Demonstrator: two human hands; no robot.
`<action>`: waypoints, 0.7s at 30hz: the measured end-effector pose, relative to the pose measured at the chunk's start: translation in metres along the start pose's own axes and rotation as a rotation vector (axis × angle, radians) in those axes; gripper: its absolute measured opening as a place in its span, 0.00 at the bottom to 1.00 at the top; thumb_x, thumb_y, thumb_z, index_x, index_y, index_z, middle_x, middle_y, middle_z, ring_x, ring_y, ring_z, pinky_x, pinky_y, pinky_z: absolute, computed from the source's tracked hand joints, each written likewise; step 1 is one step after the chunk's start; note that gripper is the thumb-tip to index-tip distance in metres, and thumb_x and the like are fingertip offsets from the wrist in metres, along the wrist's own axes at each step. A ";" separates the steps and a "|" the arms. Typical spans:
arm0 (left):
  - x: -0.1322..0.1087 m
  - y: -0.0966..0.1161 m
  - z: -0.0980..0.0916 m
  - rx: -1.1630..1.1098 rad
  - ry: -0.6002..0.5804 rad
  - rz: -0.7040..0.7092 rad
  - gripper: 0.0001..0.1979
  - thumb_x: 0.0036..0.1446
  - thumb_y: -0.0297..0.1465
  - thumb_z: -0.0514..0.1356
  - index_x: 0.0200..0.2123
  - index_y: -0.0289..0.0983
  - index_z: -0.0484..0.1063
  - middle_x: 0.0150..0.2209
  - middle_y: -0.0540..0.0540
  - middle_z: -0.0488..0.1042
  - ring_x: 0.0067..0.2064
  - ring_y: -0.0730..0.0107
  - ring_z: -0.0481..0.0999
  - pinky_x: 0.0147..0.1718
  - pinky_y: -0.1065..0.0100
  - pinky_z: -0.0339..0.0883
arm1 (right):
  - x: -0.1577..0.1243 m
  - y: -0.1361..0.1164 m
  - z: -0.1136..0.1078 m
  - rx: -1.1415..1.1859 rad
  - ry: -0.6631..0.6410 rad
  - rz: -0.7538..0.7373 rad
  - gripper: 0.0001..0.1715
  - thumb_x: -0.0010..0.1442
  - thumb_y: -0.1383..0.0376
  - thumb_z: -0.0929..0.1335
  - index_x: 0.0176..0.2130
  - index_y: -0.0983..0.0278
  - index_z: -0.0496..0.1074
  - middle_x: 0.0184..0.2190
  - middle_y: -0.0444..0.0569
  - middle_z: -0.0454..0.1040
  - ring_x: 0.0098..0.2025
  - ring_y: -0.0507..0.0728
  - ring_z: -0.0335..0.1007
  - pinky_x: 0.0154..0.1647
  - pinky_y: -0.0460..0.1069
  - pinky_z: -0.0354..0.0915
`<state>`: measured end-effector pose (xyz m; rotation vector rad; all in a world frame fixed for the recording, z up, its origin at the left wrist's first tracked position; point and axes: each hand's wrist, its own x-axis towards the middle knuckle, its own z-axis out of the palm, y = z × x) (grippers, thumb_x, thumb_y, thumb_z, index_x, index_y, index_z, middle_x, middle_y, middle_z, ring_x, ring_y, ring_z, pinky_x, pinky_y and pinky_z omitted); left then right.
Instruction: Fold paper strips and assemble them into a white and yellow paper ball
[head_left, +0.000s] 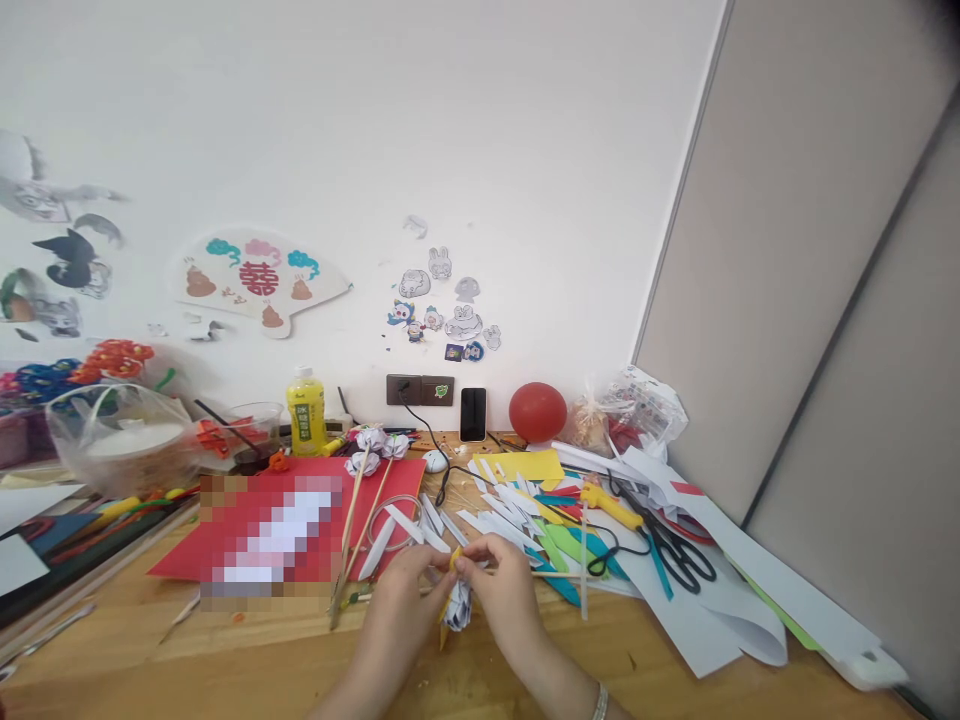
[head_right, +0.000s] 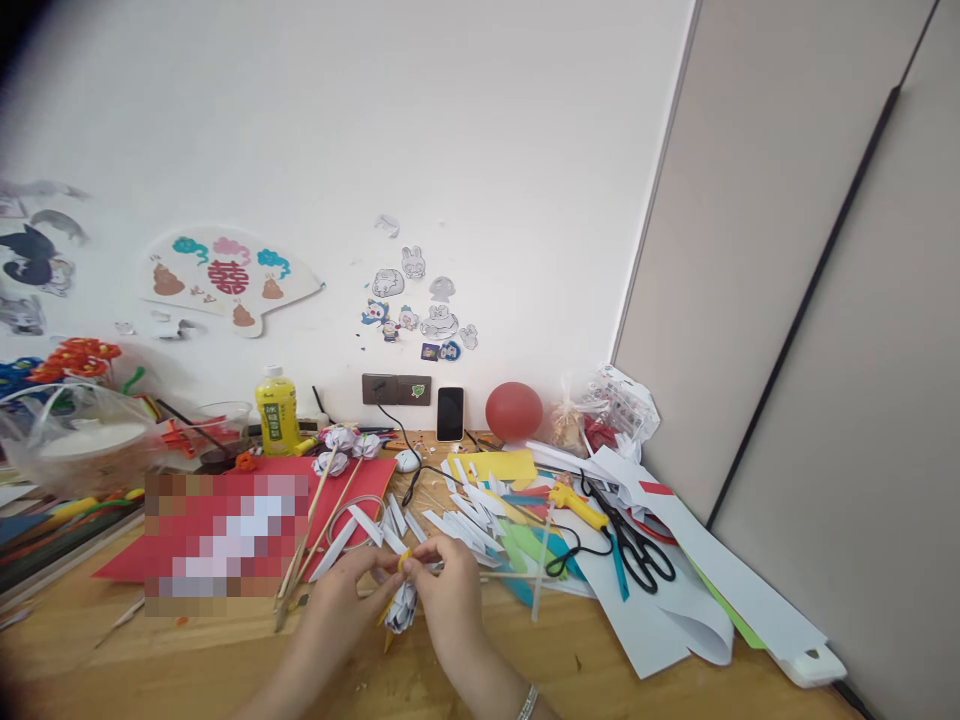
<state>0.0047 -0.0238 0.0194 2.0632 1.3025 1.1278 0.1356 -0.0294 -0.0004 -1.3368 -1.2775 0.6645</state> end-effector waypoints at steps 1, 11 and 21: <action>0.000 0.000 0.000 -0.015 -0.007 -0.028 0.06 0.48 0.32 0.55 0.25 0.37 0.70 0.27 0.47 0.74 0.31 0.63 0.72 0.31 0.67 0.63 | 0.001 0.000 -0.002 0.033 -0.040 0.021 0.03 0.45 0.67 0.69 0.24 0.65 0.71 0.25 0.46 0.72 0.31 0.56 0.68 0.33 0.49 0.62; 0.011 -0.012 -0.001 -0.277 -0.170 -0.110 0.05 0.44 0.32 0.58 0.22 0.37 0.66 0.22 0.53 0.68 0.26 0.70 0.68 0.25 0.72 0.61 | 0.009 -0.004 -0.015 0.218 -0.331 0.092 0.09 0.40 0.65 0.71 0.26 0.66 0.71 0.23 0.44 0.71 0.28 0.54 0.68 0.31 0.47 0.64; 0.017 -0.033 0.002 -0.437 -0.254 -0.039 0.07 0.46 0.33 0.59 0.25 0.35 0.67 0.23 0.53 0.66 0.27 0.72 0.67 0.27 0.73 0.61 | 0.007 -0.002 -0.011 0.251 -0.312 0.106 0.10 0.39 0.66 0.71 0.26 0.66 0.69 0.25 0.44 0.71 0.30 0.54 0.68 0.34 0.48 0.62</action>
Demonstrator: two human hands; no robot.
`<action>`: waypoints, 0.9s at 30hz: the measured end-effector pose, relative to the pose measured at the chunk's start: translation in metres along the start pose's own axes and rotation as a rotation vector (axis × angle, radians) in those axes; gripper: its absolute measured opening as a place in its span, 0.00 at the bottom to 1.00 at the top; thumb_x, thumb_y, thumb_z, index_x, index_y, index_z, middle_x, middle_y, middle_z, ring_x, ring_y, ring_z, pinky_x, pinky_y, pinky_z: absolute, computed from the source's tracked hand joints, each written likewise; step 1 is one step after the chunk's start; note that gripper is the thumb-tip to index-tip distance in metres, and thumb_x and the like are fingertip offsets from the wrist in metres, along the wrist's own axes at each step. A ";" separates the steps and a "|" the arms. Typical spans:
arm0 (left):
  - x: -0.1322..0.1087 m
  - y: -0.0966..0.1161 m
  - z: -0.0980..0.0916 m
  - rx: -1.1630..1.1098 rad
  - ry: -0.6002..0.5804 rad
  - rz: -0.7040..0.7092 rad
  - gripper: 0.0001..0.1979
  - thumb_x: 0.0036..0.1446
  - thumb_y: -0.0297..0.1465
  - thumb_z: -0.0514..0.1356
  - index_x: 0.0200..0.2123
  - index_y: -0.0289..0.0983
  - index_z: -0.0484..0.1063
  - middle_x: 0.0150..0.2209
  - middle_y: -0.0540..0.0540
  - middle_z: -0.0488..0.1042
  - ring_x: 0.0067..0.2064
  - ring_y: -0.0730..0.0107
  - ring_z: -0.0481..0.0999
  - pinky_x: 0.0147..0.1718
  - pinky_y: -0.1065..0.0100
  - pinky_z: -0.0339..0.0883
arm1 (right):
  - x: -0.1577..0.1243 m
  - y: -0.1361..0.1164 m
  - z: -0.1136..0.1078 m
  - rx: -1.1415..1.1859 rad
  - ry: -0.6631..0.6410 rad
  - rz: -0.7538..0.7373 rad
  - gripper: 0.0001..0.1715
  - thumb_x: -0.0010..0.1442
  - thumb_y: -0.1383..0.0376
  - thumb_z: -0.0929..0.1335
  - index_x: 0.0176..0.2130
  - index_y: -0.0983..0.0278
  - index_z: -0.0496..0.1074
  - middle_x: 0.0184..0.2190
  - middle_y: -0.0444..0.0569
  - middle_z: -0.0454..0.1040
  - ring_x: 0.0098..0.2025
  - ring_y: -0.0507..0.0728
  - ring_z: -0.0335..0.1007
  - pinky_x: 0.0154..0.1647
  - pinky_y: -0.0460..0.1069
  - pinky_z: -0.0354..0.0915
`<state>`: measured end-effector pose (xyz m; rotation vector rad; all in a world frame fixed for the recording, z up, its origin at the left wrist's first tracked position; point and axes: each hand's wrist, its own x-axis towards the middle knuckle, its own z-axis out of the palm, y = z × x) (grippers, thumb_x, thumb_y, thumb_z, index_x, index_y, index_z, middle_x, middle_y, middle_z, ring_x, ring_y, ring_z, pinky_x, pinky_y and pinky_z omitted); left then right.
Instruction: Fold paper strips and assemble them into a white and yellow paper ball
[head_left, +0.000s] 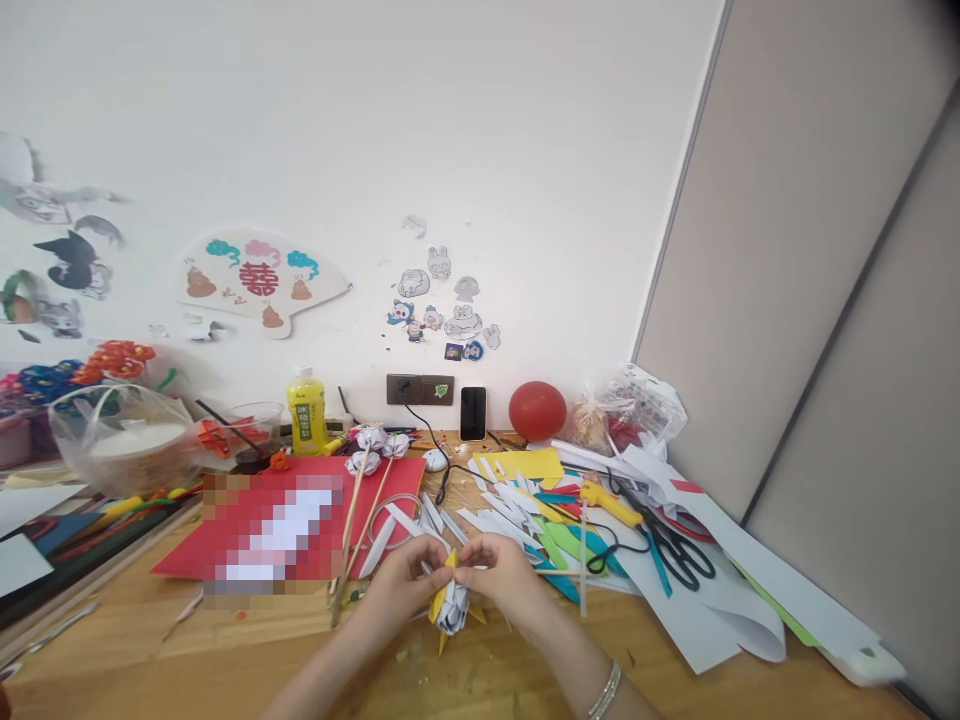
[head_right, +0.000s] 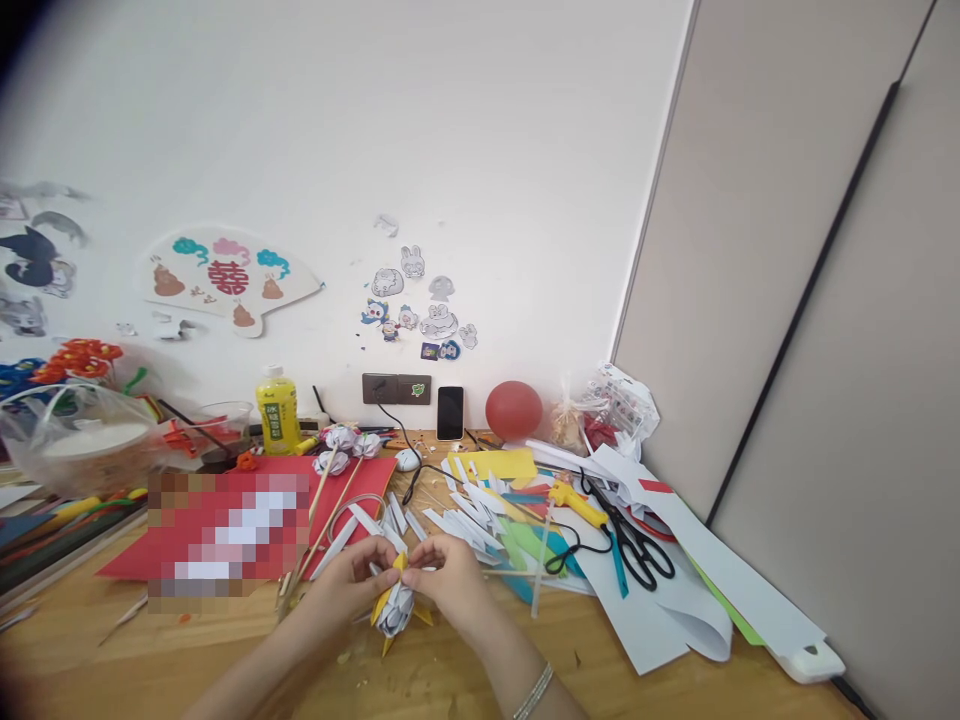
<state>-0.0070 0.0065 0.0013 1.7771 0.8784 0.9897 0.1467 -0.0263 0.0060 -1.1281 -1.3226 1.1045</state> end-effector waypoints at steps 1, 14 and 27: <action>0.000 0.002 0.000 0.014 -0.001 0.002 0.07 0.46 0.33 0.59 0.25 0.35 0.67 0.23 0.52 0.67 0.27 0.72 0.67 0.27 0.73 0.61 | 0.000 0.000 0.000 0.000 -0.010 -0.007 0.10 0.39 0.66 0.71 0.25 0.66 0.68 0.24 0.43 0.70 0.30 0.54 0.67 0.33 0.47 0.62; -0.004 0.017 -0.004 0.184 -0.044 0.016 0.03 0.46 0.29 0.57 0.24 0.36 0.66 0.24 0.52 0.68 0.28 0.70 0.68 0.27 0.73 0.60 | 0.001 -0.007 -0.004 -0.063 -0.074 -0.084 0.09 0.39 0.68 0.70 0.23 0.65 0.64 0.21 0.39 0.65 0.26 0.50 0.62 0.31 0.45 0.59; -0.006 0.021 -0.002 0.268 -0.020 0.034 0.05 0.47 0.31 0.56 0.22 0.37 0.65 0.23 0.52 0.68 0.26 0.71 0.67 0.24 0.73 0.59 | -0.001 -0.011 -0.003 -0.154 -0.056 -0.097 0.06 0.41 0.70 0.69 0.25 0.65 0.67 0.23 0.41 0.68 0.28 0.51 0.64 0.31 0.45 0.60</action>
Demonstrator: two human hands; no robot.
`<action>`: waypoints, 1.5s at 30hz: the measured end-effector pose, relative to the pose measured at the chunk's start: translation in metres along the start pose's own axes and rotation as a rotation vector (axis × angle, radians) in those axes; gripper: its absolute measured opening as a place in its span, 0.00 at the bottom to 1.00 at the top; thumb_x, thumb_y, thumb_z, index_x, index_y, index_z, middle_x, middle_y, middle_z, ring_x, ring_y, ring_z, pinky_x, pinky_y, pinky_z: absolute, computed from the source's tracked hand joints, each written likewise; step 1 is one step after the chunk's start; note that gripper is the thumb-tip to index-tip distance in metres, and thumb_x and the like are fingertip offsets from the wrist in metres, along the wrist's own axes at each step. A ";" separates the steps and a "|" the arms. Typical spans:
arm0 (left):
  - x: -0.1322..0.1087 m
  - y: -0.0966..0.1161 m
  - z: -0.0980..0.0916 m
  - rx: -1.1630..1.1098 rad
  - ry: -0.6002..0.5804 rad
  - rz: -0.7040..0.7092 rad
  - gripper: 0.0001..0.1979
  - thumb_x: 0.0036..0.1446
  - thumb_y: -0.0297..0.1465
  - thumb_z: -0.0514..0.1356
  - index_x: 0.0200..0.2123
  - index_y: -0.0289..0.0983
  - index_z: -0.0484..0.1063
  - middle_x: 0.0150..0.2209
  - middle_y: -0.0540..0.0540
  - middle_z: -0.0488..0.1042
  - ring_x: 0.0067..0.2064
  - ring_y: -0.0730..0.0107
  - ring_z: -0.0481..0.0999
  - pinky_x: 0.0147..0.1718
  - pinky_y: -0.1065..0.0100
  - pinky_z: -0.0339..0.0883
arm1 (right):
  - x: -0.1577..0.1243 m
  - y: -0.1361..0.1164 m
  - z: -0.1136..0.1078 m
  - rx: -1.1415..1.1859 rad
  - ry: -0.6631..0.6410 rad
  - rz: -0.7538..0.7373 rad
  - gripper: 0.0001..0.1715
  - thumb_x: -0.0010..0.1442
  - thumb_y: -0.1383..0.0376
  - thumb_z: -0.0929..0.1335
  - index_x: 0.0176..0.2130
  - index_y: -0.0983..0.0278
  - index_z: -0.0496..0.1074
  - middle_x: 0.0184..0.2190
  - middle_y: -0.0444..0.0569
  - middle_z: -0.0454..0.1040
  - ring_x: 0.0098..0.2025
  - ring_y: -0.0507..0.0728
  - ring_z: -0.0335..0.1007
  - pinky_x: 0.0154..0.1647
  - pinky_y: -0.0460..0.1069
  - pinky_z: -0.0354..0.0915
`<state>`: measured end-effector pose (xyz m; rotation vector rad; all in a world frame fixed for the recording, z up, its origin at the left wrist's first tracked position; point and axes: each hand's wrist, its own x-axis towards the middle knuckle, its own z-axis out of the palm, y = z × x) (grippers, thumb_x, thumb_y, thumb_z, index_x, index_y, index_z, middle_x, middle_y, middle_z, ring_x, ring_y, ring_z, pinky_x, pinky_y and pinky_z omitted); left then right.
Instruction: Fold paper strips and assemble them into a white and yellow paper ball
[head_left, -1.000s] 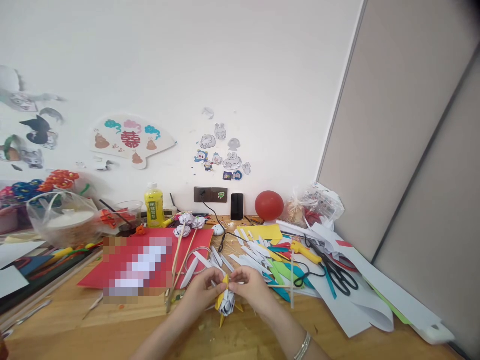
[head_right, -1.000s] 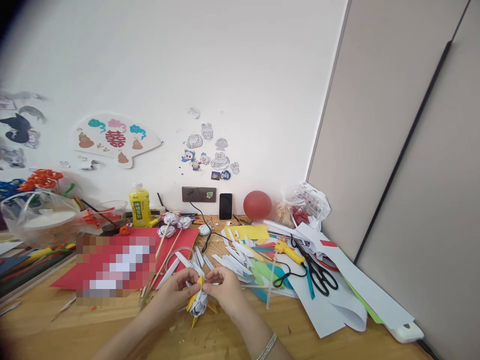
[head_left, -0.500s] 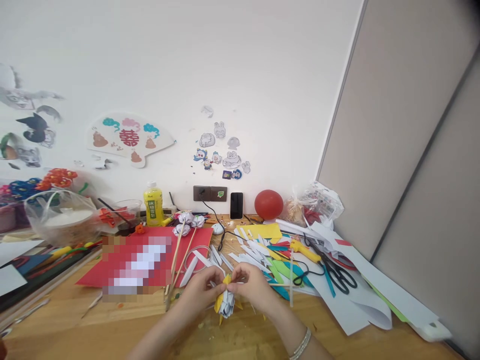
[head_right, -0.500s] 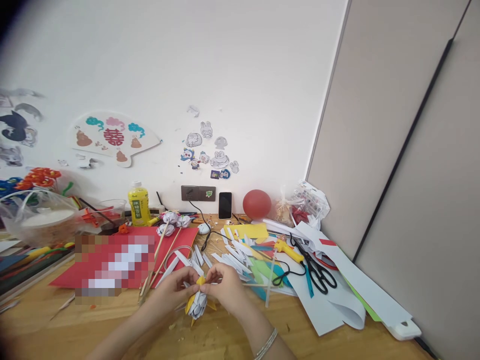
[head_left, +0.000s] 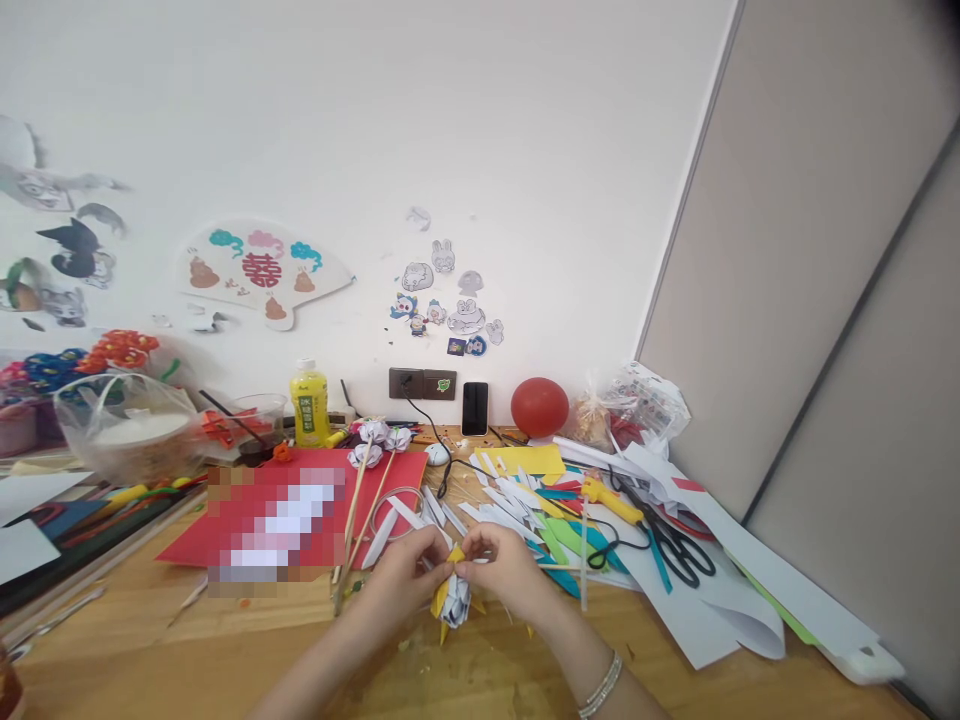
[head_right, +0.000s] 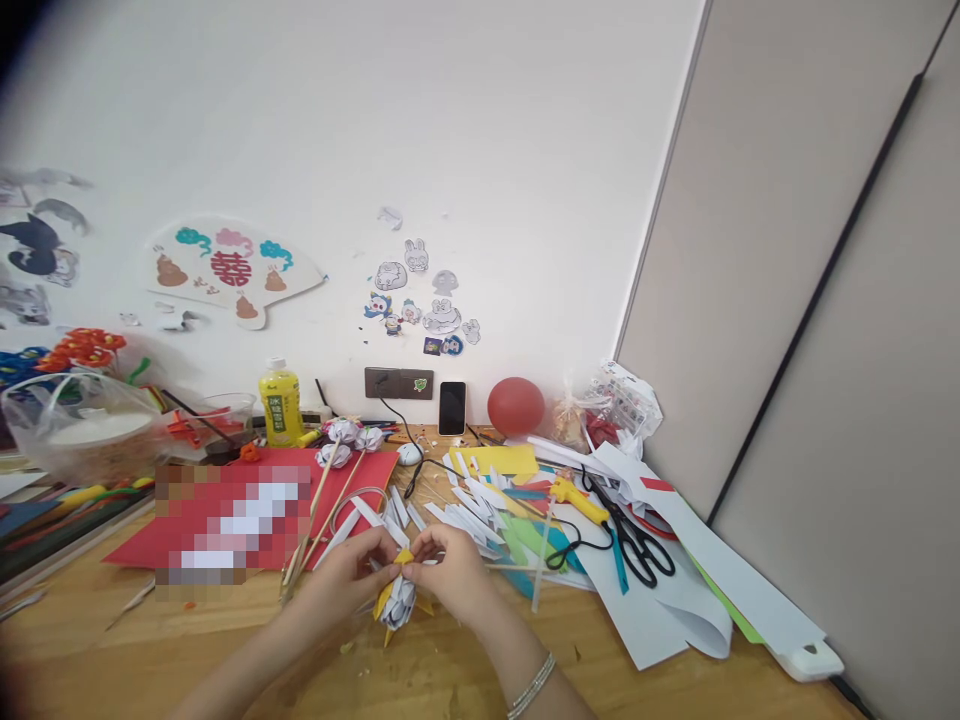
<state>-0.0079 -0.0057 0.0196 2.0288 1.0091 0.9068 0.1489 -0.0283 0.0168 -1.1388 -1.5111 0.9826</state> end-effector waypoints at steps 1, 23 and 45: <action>0.000 0.001 0.000 0.024 0.005 0.007 0.05 0.47 0.30 0.55 0.22 0.37 0.65 0.22 0.52 0.68 0.26 0.71 0.67 0.24 0.73 0.58 | 0.000 0.000 0.000 -0.013 -0.002 -0.006 0.05 0.42 0.70 0.69 0.25 0.65 0.68 0.23 0.41 0.68 0.28 0.51 0.65 0.31 0.45 0.60; 0.003 0.003 -0.001 -0.062 0.030 -0.146 0.12 0.47 0.38 0.54 0.22 0.35 0.69 0.20 0.52 0.69 0.23 0.71 0.67 0.23 0.72 0.58 | -0.007 -0.002 0.003 -0.330 0.008 -0.200 0.02 0.49 0.70 0.67 0.26 0.63 0.71 0.26 0.42 0.70 0.32 0.52 0.65 0.34 0.45 0.59; 0.003 0.002 0.001 0.042 0.137 -0.107 0.10 0.50 0.36 0.49 0.22 0.38 0.63 0.22 0.50 0.68 0.27 0.66 0.68 0.27 0.69 0.60 | -0.011 0.004 0.005 -0.585 0.064 -0.719 0.09 0.59 0.70 0.61 0.32 0.63 0.71 0.30 0.48 0.72 0.34 0.54 0.64 0.34 0.48 0.62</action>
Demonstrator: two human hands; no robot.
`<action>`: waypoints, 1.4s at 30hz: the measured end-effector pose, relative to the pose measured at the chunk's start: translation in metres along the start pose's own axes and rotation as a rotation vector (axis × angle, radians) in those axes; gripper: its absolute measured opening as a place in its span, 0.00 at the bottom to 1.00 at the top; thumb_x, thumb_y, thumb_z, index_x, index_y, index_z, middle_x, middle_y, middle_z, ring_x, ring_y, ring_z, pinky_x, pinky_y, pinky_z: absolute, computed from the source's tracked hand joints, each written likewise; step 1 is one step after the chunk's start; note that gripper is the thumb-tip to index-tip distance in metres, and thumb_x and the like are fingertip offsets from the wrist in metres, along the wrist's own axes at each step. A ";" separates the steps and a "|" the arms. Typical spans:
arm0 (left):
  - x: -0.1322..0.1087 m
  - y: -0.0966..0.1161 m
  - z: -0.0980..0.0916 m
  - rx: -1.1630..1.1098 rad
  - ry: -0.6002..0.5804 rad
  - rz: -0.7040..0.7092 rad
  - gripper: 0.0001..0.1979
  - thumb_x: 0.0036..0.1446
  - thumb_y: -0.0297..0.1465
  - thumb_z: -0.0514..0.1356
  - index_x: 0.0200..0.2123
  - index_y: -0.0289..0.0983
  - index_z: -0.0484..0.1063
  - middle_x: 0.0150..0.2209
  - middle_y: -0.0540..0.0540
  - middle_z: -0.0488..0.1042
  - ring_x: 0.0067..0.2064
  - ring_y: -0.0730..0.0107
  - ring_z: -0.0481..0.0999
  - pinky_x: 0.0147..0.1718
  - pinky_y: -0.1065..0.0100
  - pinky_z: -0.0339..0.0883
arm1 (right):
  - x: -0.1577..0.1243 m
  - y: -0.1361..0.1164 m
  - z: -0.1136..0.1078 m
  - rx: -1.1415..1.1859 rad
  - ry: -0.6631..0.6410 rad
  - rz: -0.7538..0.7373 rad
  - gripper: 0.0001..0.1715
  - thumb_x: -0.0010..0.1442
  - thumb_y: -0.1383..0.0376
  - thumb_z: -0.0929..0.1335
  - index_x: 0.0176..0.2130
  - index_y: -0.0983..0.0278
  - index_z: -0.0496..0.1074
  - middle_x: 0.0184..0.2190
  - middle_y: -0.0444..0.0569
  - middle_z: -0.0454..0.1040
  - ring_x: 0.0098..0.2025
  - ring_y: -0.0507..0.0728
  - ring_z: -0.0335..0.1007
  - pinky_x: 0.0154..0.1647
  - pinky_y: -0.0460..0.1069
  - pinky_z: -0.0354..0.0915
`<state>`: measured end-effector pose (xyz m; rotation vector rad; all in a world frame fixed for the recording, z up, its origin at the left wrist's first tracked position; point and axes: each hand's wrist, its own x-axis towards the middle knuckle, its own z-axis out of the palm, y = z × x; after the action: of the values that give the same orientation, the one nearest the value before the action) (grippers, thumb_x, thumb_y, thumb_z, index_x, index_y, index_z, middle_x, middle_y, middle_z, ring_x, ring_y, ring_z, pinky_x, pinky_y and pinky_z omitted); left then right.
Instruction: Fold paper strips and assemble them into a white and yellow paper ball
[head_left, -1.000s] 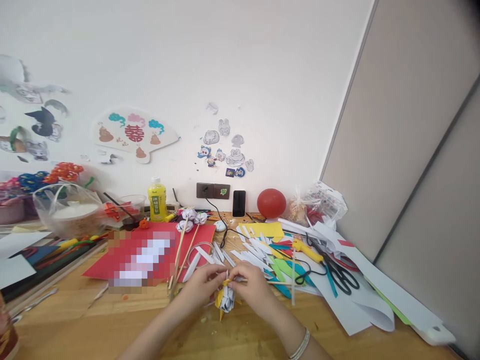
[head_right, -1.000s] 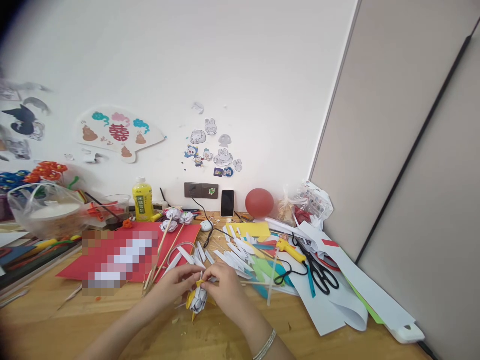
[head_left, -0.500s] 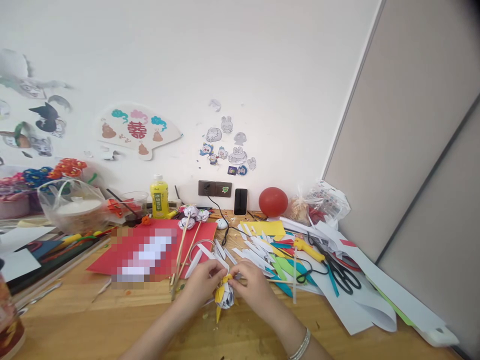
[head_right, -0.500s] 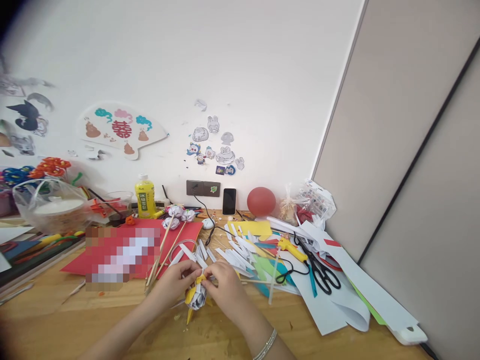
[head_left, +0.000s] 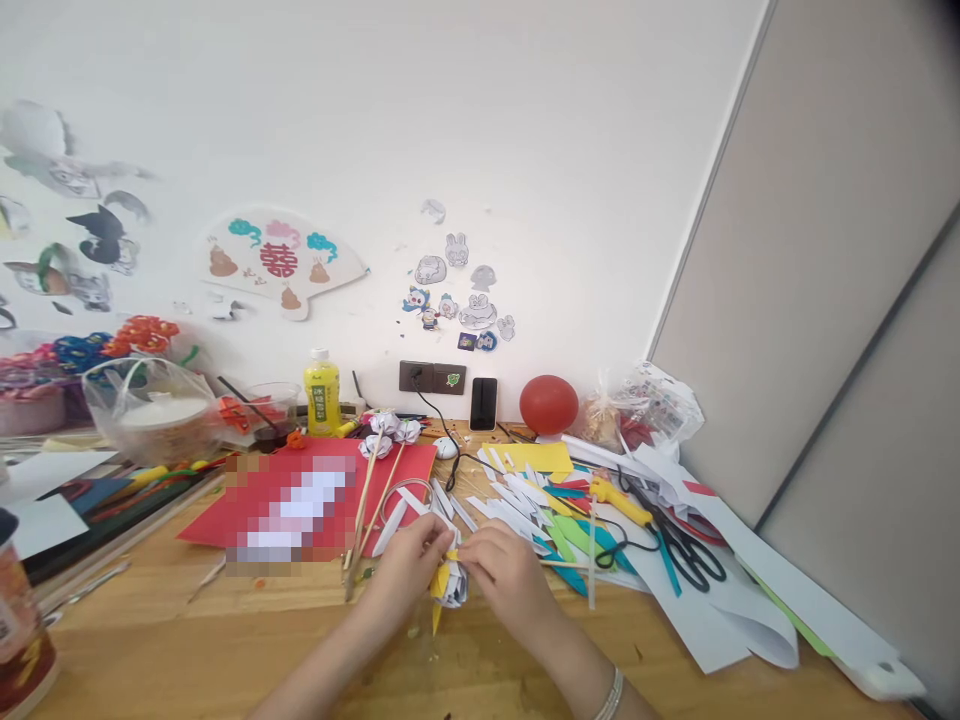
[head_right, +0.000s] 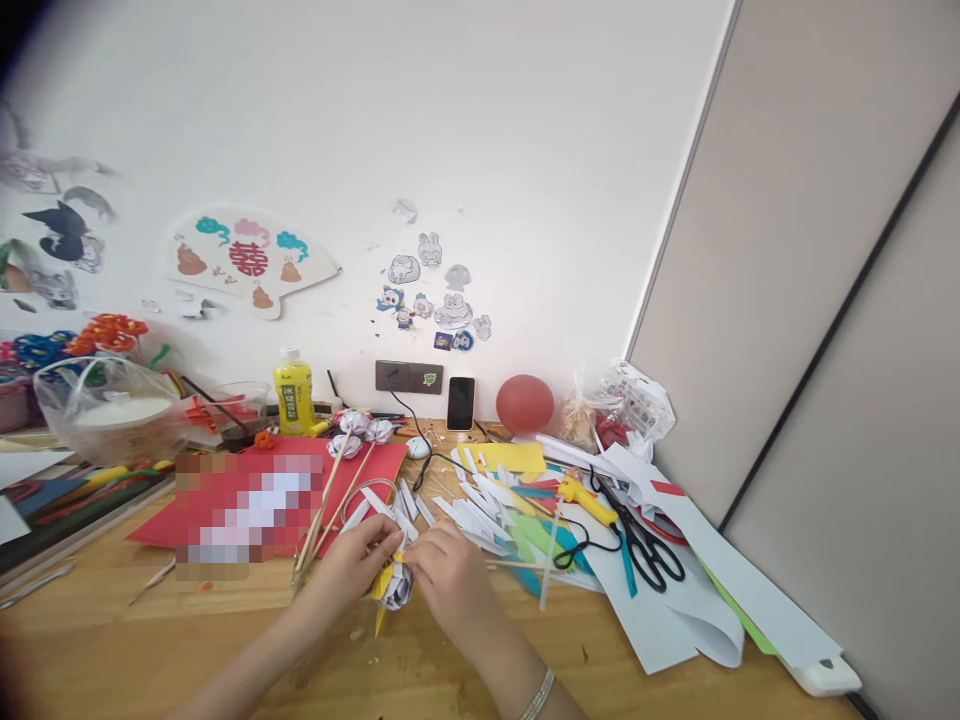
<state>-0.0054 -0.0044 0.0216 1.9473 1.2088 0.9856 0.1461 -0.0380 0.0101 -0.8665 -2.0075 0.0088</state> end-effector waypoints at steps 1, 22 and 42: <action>0.000 0.000 0.000 0.002 0.006 0.001 0.10 0.50 0.36 0.49 0.22 0.38 0.63 0.22 0.50 0.68 0.27 0.66 0.68 0.27 0.69 0.60 | 0.000 0.000 0.000 -0.021 -0.001 -0.028 0.10 0.59 0.70 0.61 0.33 0.63 0.70 0.30 0.49 0.72 0.35 0.54 0.64 0.34 0.48 0.62; -0.002 0.001 -0.002 -0.022 -0.016 -0.015 0.08 0.48 0.35 0.53 0.28 0.38 0.66 0.26 0.49 0.71 0.28 0.67 0.69 0.27 0.70 0.60 | 0.006 0.002 -0.003 0.146 0.019 0.353 0.10 0.49 0.75 0.67 0.31 0.62 0.74 0.29 0.46 0.73 0.35 0.54 0.65 0.38 0.48 0.61; -0.006 0.012 -0.027 -0.900 -0.417 -0.335 0.14 0.52 0.42 0.53 0.31 0.37 0.68 0.27 0.49 0.70 0.28 0.69 0.72 0.26 0.68 0.66 | 0.008 -0.005 -0.011 0.449 0.071 0.483 0.04 0.53 0.66 0.67 0.31 0.63 0.73 0.30 0.46 0.71 0.36 0.54 0.67 0.37 0.47 0.62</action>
<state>-0.0248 -0.0110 0.0438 1.1068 0.6400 0.7088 0.1491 -0.0405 0.0240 -1.0098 -1.5947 0.6655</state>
